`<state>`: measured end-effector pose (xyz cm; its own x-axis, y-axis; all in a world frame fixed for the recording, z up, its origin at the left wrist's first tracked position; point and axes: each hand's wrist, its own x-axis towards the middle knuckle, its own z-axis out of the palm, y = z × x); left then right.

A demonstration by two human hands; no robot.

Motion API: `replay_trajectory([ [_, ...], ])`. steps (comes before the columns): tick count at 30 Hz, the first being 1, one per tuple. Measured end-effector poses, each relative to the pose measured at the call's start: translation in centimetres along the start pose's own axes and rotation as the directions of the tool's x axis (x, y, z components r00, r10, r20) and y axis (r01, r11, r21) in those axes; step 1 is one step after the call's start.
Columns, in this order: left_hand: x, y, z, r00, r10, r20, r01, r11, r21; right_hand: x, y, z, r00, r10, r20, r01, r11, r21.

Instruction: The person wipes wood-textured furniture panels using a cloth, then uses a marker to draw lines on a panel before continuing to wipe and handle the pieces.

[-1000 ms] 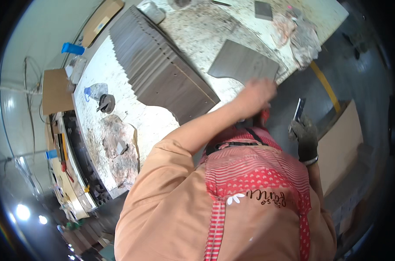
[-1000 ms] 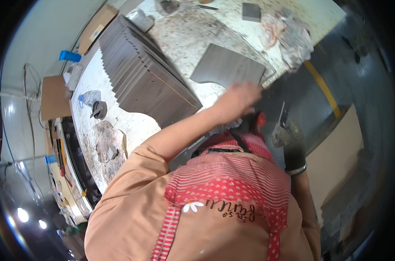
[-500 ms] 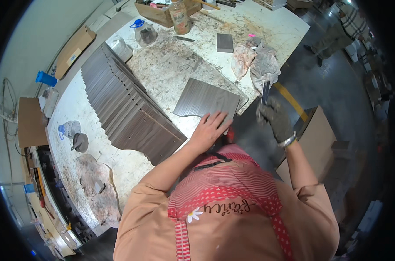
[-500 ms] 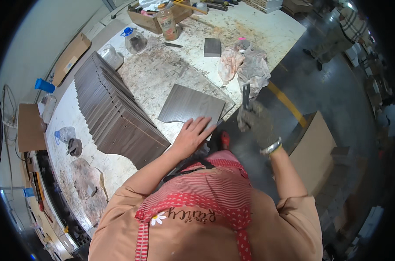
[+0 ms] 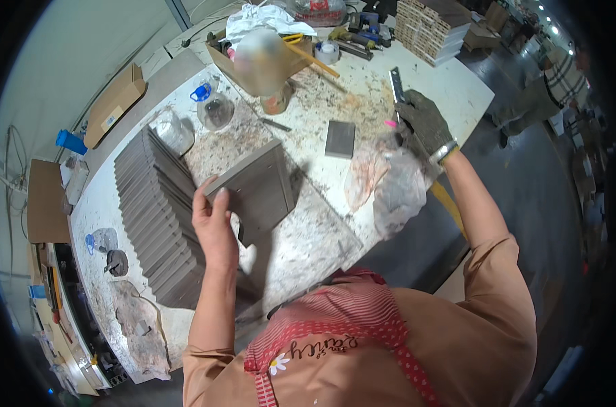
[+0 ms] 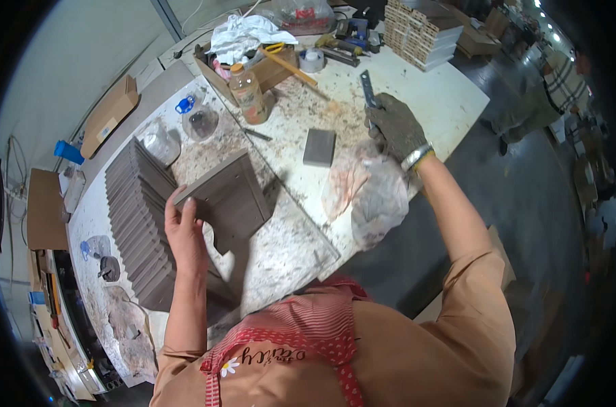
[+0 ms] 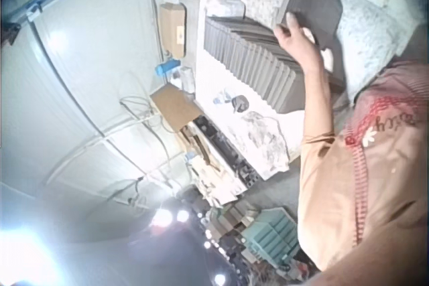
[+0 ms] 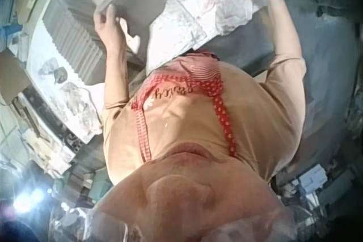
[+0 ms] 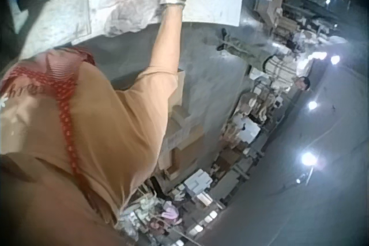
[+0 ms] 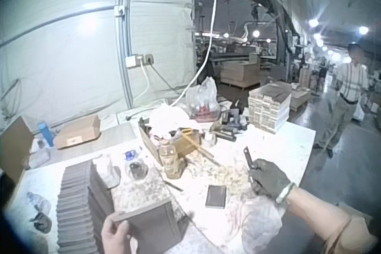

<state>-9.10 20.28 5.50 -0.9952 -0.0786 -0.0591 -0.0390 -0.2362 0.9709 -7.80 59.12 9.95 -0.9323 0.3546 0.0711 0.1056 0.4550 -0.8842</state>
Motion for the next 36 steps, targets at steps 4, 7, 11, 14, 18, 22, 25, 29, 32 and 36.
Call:
replay_trajectory([
  [4, 1.8, -1.2, 0.0, 0.997, -0.04, -0.067, 0.03, 0.989, -0.146, 10.7, 2.1, -0.5, 0.997, 0.019, 0.077, -0.012, 0.996, -0.091],
  [7, 2.8, -2.0, -0.1, 0.99, -0.037, -0.136, 0.018, 0.991, -0.134, 17.8, 2.0, 1.3, 0.989, -0.078, 0.123, 0.103, 0.972, -0.21],
  [11, 2.8, -2.5, -1.0, 0.986, -0.015, -0.166, -0.004, 0.993, -0.114, 27.7, 5.4, 3.8, 0.813, -0.548, 0.197, 0.515, 0.518, -0.683],
  [14, 2.3, -2.5, -1.1, 0.969, -0.024, -0.245, -0.006, 0.993, -0.119, 32.2, 6.7, 4.5, 0.932, -0.321, 0.167, 0.334, 0.586, -0.739],
  [18, 2.1, -2.8, -1.1, 0.954, 0.005, -0.3, -0.02, 0.999, -0.045, 36.5, 8.4, 5.2, 0.976, -0.16, 0.148, 0.214, 0.57, -0.793],
  [22, 2.2, -3.0, -1.7, 0.941, -0.023, -0.338, 0.014, 1.0, -0.027, 38.0, 8.1, 7.5, 0.983, -0.05, 0.177, 0.176, 0.533, -0.827],
  [25, 2.0, -2.9, -2.5, 0.95, -0.113, -0.29, 0.095, 0.993, -0.074, 40.1, 11.1, 9.6, 0.954, -0.216, 0.208, 0.298, 0.604, -0.739],
  [29, 3.5, -1.8, -1.2, 0.954, -0.193, -0.228, 0.173, 0.98, -0.103, 42.3, 12.2, 6.8, 0.857, -0.25, 0.45, 0.46, -0.019, -0.887],
  [32, 4.1, -2.7, -1.4, 0.975, -0.136, -0.178, 0.093, 0.968, -0.232, 33.0, 4.3, 6.1, 0.724, -0.687, 0.07, 0.672, 0.677, -0.3],
  [36, 2.1, -2.5, -2.6, 0.969, -0.129, -0.212, 0.076, 0.967, -0.245, 17.0, -1.7, 11.6, 0.713, -0.638, 0.292, 0.612, 0.769, 0.185],
])
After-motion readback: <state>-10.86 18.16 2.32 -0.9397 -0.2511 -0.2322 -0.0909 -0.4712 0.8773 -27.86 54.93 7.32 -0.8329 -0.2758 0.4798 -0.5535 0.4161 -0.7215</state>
